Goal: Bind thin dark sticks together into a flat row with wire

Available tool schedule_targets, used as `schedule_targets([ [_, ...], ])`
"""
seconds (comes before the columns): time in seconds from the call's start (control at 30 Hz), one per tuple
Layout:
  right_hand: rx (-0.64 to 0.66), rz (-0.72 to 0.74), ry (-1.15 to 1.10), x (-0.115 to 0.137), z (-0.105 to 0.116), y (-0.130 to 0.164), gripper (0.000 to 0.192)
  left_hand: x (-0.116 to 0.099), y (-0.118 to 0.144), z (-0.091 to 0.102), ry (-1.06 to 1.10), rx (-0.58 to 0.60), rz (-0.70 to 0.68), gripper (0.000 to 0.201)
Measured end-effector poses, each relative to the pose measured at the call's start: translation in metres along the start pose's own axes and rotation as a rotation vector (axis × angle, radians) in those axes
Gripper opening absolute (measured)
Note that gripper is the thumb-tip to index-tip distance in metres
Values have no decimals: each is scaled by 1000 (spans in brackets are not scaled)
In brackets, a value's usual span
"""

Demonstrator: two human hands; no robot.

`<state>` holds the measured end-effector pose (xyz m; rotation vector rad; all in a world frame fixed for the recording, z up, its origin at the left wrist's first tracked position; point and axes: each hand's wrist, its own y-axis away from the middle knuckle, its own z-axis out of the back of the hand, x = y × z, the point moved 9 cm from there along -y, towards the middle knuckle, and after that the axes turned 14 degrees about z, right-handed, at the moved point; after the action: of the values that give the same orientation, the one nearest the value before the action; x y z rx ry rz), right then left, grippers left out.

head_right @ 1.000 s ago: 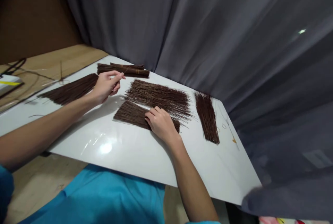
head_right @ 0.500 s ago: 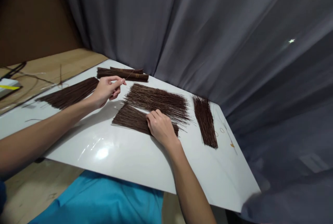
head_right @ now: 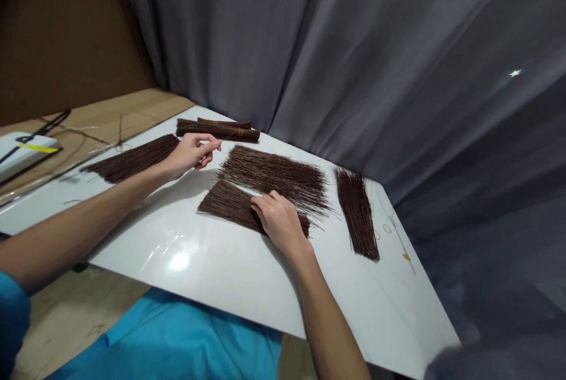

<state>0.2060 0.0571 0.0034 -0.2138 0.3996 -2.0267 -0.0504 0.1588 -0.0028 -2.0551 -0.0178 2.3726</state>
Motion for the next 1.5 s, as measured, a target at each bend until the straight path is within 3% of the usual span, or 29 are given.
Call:
schedule_targets([
  [0.17,-142,47,-63,7,11,-2,19,-2,2,-4,10,31,14,36],
  [0.27,-457,135,-41,21,46,9,12,-1,4,-11,27,88,39,37],
  [0.37,-859,221,94,41,91,39,25,-3,10,-24,14,215,68,37],
  [0.47,-1051,116,152,38,116,58,23,-6,20,-38,-10,356,91,36],
  [0.57,-954,-195,-48,2,110,49,16,-11,32,-52,-29,493,113,37],
  [0.67,-750,-436,-502,-29,69,31,25,-15,47,-70,-74,632,138,38],
  [0.73,-668,-496,-763,-30,42,21,28,-18,54,-78,-84,658,145,40],
  [0.83,-581,-496,-968,-16,15,9,29,-19,61,-90,-77,666,174,44],
  [0.93,-566,-497,-1045,-7,3,4,31,-16,64,-97,-44,667,202,44],
  [1.13,-555,-565,-1103,-12,-9,7,37,-18,67,-99,-12,657,195,43],
  [1.5,-494,-554,-1152,-7,-23,5,37,-19,66,-97,-74,605,170,41],
])
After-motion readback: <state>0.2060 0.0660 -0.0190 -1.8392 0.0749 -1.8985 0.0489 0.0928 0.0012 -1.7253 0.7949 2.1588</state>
